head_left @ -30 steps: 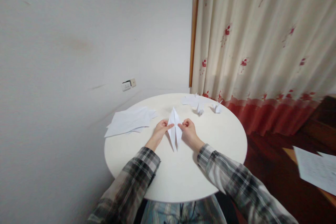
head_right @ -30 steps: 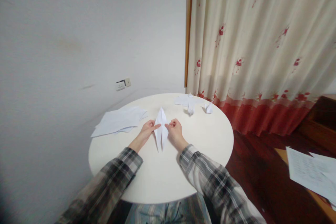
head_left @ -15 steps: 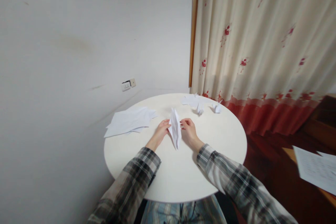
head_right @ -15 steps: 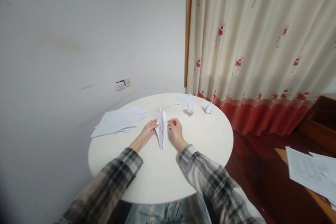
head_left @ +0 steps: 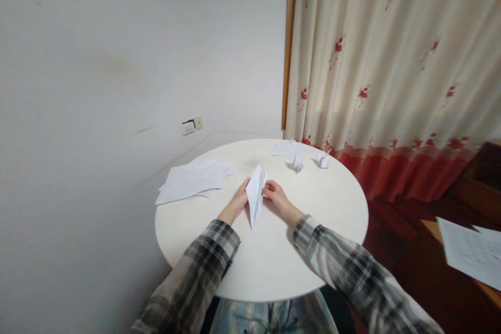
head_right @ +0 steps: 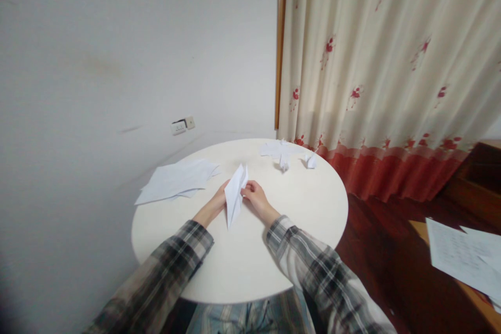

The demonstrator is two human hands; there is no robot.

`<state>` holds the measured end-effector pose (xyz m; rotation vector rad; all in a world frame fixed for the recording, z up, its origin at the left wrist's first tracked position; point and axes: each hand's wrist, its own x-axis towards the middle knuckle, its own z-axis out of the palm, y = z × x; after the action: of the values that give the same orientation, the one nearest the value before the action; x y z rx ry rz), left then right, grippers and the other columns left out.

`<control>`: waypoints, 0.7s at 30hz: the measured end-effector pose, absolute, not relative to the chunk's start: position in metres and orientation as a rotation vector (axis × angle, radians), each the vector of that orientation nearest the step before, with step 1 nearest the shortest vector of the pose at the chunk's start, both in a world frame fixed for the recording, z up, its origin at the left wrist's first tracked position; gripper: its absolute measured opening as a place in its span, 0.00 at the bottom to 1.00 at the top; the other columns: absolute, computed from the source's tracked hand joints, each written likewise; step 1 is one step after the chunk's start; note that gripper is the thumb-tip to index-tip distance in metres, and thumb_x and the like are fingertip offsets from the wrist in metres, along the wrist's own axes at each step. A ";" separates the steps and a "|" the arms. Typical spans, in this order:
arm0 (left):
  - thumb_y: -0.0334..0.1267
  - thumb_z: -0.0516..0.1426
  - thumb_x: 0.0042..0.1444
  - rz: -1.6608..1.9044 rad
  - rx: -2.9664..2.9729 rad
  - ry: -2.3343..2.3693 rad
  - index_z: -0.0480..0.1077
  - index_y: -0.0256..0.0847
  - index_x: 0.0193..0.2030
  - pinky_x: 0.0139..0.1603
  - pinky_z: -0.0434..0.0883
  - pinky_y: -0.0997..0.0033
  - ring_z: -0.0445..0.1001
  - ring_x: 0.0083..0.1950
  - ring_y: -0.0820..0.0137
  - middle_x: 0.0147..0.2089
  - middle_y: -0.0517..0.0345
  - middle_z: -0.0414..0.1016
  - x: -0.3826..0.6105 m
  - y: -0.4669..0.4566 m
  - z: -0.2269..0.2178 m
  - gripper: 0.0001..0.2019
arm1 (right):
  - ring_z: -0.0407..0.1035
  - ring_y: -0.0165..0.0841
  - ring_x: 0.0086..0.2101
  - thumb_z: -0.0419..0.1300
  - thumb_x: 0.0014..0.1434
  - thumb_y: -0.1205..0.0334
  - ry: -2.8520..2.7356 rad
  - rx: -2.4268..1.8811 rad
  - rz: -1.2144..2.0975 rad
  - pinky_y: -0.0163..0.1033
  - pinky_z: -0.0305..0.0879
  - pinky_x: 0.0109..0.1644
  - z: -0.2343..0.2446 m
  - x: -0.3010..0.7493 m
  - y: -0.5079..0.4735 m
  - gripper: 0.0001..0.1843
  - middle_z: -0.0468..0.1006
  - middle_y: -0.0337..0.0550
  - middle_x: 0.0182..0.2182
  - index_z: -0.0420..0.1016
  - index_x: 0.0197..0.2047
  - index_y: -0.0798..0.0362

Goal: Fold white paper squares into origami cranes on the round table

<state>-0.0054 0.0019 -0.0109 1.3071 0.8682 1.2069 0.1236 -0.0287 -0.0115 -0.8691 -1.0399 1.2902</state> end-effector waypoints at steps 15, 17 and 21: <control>0.49 0.61 0.43 1.098 1.268 0.725 0.69 0.35 0.43 0.39 0.66 0.71 0.72 0.40 0.65 0.39 0.50 0.75 -0.003 -0.006 0.002 0.24 | 0.63 0.28 0.24 0.59 0.37 0.62 -0.971 -0.983 0.954 0.35 0.60 0.30 -0.017 0.130 -0.018 0.13 0.68 0.33 0.23 0.63 0.30 0.52; 0.42 0.64 0.39 1.109 1.287 0.726 0.67 0.36 0.46 0.41 0.66 0.71 0.72 0.41 0.66 0.42 0.50 0.75 -0.003 -0.009 0.002 0.26 | 0.63 0.28 0.25 0.60 0.36 0.61 -0.973 -1.001 0.923 0.35 0.61 0.31 -0.019 0.130 -0.017 0.14 0.68 0.33 0.23 0.63 0.29 0.52; 0.36 0.63 0.41 1.130 1.230 0.812 0.67 0.36 0.45 0.41 0.68 0.71 0.73 0.40 0.68 0.43 0.50 0.75 -0.004 -0.008 0.000 0.22 | 0.64 0.28 0.27 0.61 0.37 0.61 -0.967 -0.987 0.884 0.35 0.61 0.33 -0.021 0.130 -0.016 0.14 0.69 0.34 0.24 0.63 0.29 0.51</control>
<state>-0.0039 -0.0076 -0.0002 1.2298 0.8120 1.1305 0.1297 -0.0162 -0.0214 -0.9870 -0.9673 0.8842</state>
